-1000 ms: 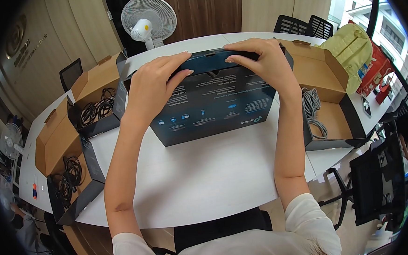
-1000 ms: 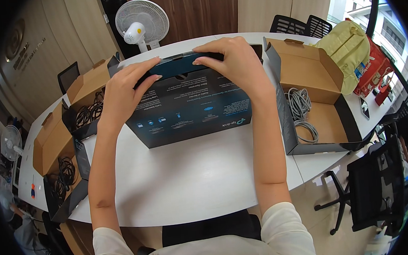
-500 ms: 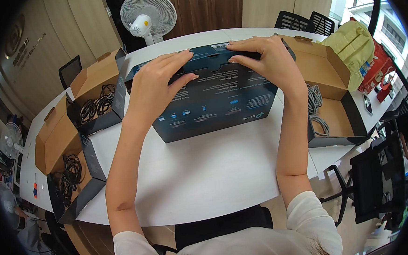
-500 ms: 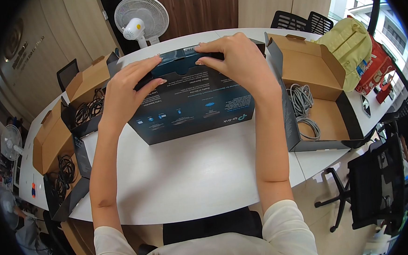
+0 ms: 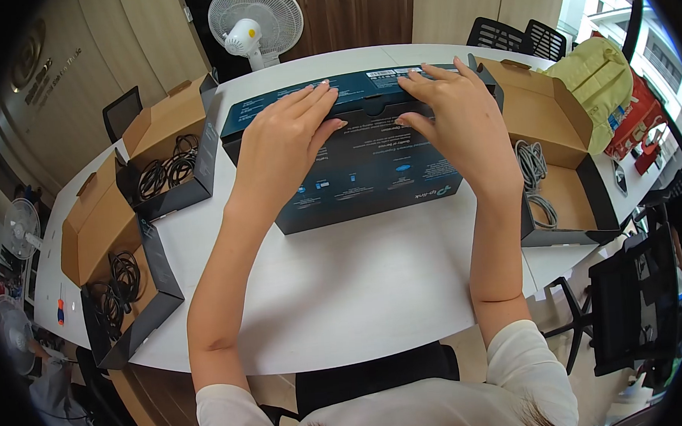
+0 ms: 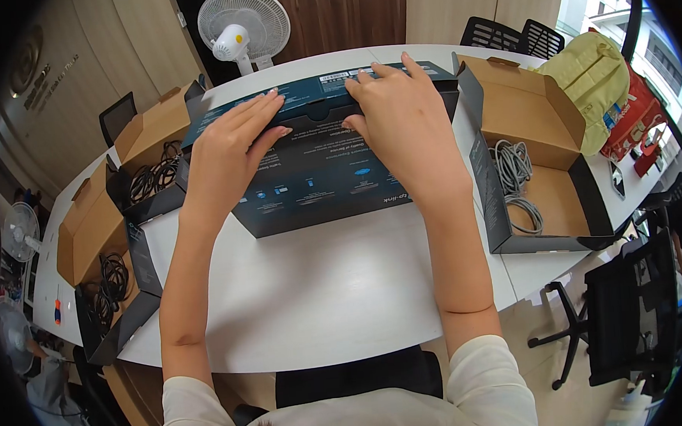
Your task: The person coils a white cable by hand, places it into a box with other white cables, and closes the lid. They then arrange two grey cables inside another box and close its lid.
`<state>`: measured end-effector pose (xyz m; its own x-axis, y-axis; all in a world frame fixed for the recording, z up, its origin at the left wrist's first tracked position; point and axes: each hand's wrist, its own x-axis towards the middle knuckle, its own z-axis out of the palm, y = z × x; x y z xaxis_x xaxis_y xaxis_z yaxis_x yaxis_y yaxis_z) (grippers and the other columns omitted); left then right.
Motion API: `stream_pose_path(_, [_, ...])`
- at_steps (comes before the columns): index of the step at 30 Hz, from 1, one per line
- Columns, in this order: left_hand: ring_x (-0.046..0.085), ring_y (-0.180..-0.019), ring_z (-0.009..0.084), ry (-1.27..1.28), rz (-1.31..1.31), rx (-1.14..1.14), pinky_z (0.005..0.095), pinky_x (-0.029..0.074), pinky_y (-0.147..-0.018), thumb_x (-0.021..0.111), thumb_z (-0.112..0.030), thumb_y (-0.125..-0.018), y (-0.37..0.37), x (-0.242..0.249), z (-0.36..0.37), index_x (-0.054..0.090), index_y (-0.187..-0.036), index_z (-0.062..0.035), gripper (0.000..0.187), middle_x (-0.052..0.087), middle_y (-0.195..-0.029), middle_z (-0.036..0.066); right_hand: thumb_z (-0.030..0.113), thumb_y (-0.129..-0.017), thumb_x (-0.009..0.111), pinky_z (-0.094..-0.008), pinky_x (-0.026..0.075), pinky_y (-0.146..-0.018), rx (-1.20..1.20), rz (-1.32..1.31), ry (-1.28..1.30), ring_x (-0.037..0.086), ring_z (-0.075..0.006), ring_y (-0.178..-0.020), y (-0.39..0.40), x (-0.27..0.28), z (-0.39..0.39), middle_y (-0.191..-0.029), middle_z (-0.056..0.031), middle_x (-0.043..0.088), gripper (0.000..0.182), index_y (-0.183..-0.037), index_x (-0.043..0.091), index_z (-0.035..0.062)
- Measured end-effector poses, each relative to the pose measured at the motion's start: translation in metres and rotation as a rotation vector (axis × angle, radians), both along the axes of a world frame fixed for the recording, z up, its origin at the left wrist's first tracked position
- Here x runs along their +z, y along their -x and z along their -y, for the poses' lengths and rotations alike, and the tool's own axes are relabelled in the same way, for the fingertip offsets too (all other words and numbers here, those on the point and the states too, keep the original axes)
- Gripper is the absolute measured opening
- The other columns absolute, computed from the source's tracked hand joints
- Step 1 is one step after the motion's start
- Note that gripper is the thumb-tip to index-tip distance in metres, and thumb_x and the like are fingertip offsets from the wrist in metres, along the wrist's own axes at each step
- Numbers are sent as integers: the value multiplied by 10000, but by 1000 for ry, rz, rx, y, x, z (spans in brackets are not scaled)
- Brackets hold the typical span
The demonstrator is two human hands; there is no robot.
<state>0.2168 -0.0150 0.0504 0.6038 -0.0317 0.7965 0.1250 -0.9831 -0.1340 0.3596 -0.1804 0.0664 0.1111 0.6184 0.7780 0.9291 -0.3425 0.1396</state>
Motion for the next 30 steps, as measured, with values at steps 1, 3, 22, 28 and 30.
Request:
stream_pose_path(1, [617,-1042,245,-2,2,2,344,497,-869,663,-224,-818,0,0,0,651,-1126,-94,334,653,-1126,74,204,-731,723,-411,358,-1048,8,-14,0,611,-245,-1003,0,-1,0,-982,-127,672,365,-1048,662,32])
stream_pose_path(3, [614,-1051,243,-8,5,9,345,496,-876,654,-224,-828,0,-1,1,651,-1124,-92,325,650,-1131,74,180,-731,722,-407,359,-1047,23,-42,-1,611,-242,-1004,-1,-2,-1,-996,-130,671,358,-1046,660,21])
stream_pose_path(22, [588,-1115,240,-70,54,5,376,478,-926,655,-159,-826,16,-16,22,651,-1126,-75,311,630,-1177,83,-3,-767,570,-368,393,-1011,-208,193,99,579,-255,-1100,36,-23,20,-1132,-181,627,394,-1157,586,-53])
stream_pose_path(28, [573,-1133,243,-140,-48,-12,383,450,-944,710,-146,-737,63,-24,62,618,-1181,-89,457,613,-1209,77,57,-742,637,-432,359,-1028,-149,200,57,578,-251,-1086,68,-40,70,-1138,-145,629,410,-1140,602,-37])
stream_pose_path(30, [551,-1157,245,-127,-96,2,399,412,-979,739,-161,-690,85,-25,77,614,-1194,-107,522,599,-1232,71,104,-722,680,-452,339,-1036,-28,116,-23,567,-253,-1102,73,-55,88,-1160,-123,624,447,-1152,612,1])
